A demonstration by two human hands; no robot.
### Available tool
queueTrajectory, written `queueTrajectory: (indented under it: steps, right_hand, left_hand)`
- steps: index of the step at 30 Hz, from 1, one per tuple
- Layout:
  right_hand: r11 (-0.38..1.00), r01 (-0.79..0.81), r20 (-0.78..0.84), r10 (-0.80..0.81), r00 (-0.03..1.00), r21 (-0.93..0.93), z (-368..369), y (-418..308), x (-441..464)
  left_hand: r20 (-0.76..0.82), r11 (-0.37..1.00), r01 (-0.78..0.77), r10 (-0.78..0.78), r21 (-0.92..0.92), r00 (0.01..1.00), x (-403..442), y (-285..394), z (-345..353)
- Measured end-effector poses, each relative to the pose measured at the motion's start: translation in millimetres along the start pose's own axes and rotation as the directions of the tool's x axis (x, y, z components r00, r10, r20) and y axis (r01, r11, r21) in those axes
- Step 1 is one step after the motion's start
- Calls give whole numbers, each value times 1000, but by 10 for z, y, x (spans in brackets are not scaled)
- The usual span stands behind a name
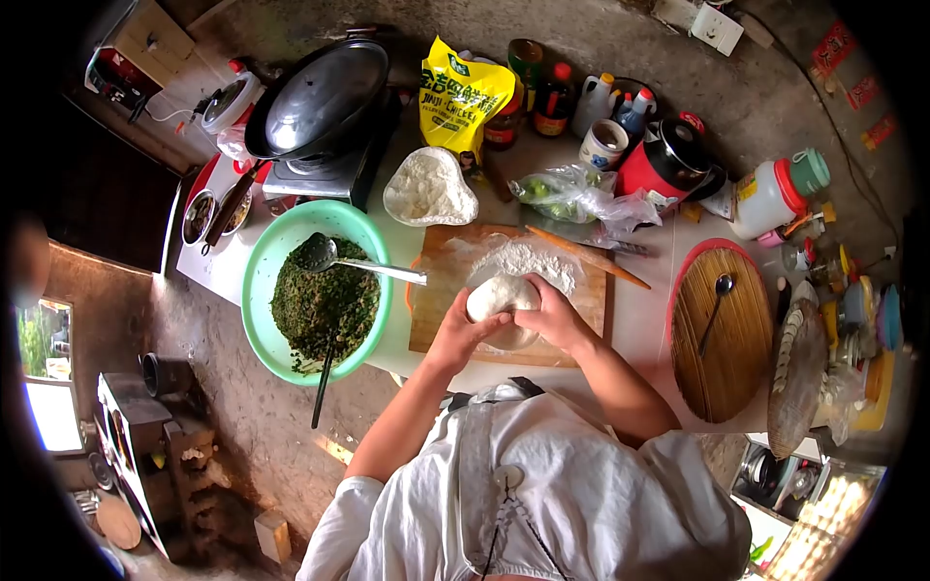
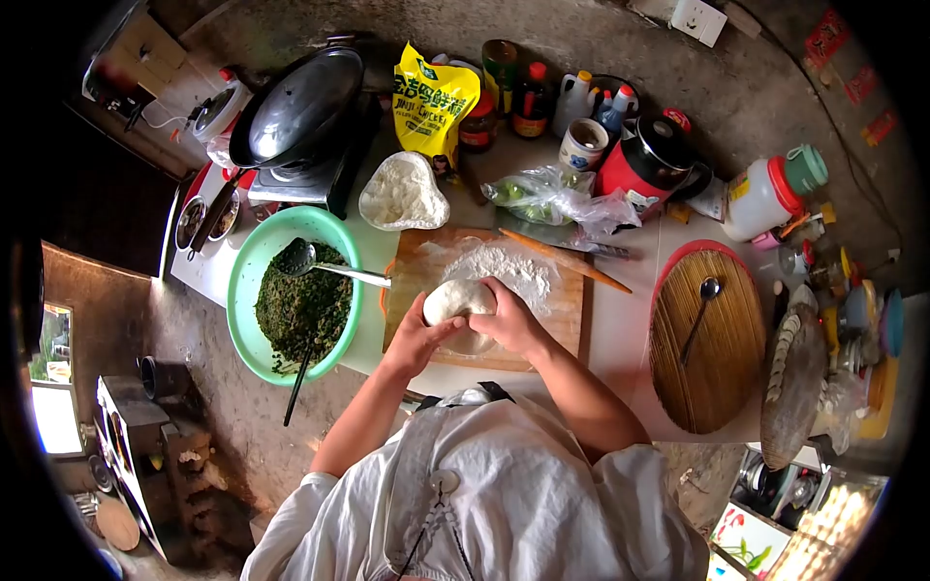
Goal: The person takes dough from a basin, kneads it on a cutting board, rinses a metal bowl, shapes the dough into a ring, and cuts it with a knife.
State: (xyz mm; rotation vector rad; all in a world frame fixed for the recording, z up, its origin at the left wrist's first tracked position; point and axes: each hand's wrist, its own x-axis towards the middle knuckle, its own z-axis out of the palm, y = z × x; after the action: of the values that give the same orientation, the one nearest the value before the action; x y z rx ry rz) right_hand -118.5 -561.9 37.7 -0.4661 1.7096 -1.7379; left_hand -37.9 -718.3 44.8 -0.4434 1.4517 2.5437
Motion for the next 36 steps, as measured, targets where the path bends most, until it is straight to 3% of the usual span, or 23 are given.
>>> queueTrajectory:
  steps: [2, 5, 8, 11, 12, 15, 16, 17, 19, 20, 22, 24, 26, 27, 28, 30, 31, 32, 33, 34, 35, 36]
  right_hand:
    - [1000, 15, -26, -15, 1000, 9, 17, -16, 1]
    - [985, 109, -16, -112, 994, -135, 24, -105, 11]
    - [971, 192, 5, -193, 981, -141, 37, -110, 26]
    - [956, 4, -138, 38, 990, 293, 61, -157, 15]
    - [956, 6, -139, 37, 990, 293, 63, -162, -4]
    - [830, -116, 151, 38, 988, 545, 6, -269, -72]
    - [830, -118, 153, 40, 987, 545, 4, -260, -78]
    - [955, 1, 138, -44, 989, 296, 5, -246, -80]
    - [957, 211, 104, -194, 976, -197, 27, -197, -59]
    - [957, 213, 104, -195, 975, -198, 40, -159, -49]
    - [858, 212, 66, -206, 976, -467, 98, -187, -43]
    - [854, 156, 95, -125, 988, -497, 115, -257, -101]
    - [902, 205, 152, -157, 976, -381, 121, -275, -106]
    - [963, 173, 180, -137, 974, -208, 112, -276, -67]
    - [963, 172, 178, -136, 975, -207, 85, -303, -41]
    - [913, 232, 108, -207, 972, -336, 41, -395, -8]
    - [989, 41, 61, -33, 998, -144, 24, -346, 9]
    - [988, 47, 61, -38, 997, -146, 19, -374, -6]
    - [988, 23, 63, -33, 997, 153, 27, -418, -39]
    - [899, -7, 69, -26, 997, 439, 24, -435, -56]
    - [898, 3, 61, -33, 998, 440, -29, -313, -25]
    - [897, -2, 64, -30, 997, 442, -20, -262, -8]
  left_hand:
    - [0, 999, -26, 26, 32, 1000, 0, 45, 19]
    - [-17, 996, 2, 0, 92, 1000, 26, 60, 6]
    - [-4, 998, -54, 54, 25, 999, 45, -12, -20]
    - [13, 992, -49, 48, 115, 999, 74, -142, -146]
    - [14, 992, -50, 48, 115, 999, 60, -96, -167]
    - [56, 978, 22, -34, 205, 998, 20, 78, -187]
    - [87, 995, -17, 8, 99, 996, 8, 117, -180]
    - [114, 999, -53, 54, -9, 992, -3, 151, -169]
    - [135, 998, -57, 59, -20, 989, -6, 225, -123]
    - [157, 998, -62, 67, -33, 985, -1, 239, -101]
    - [135, 997, -74, 75, -14, 988, 46, 177, -104]
    - [58, 933, 4, -27, 360, 998, 82, 155, -83]
    - [23, 927, 58, -72, 372, 997, 55, 199, -50]
    - [45, 889, 67, -98, 454, 994, 53, 210, -71]
    - [63, 844, 74, -127, 531, 990, 46, 211, -88]
    - [79, 870, 55, -107, 491, 991, 51, 116, -158]
    - [95, 893, 32, -84, 450, 992, 55, 86, -178]
    - [97, 892, 27, -79, 451, 992, 50, 64, -193]
    - [134, 987, 28, -50, 160, 990, 19, 72, -173]
    - [158, 988, 34, -10, -148, 987, -6, 85, -150]
    - [142, 964, 13, 26, -267, 989, -53, 109, -121]
    - [138, 963, 14, 24, -267, 990, -65, 119, -99]
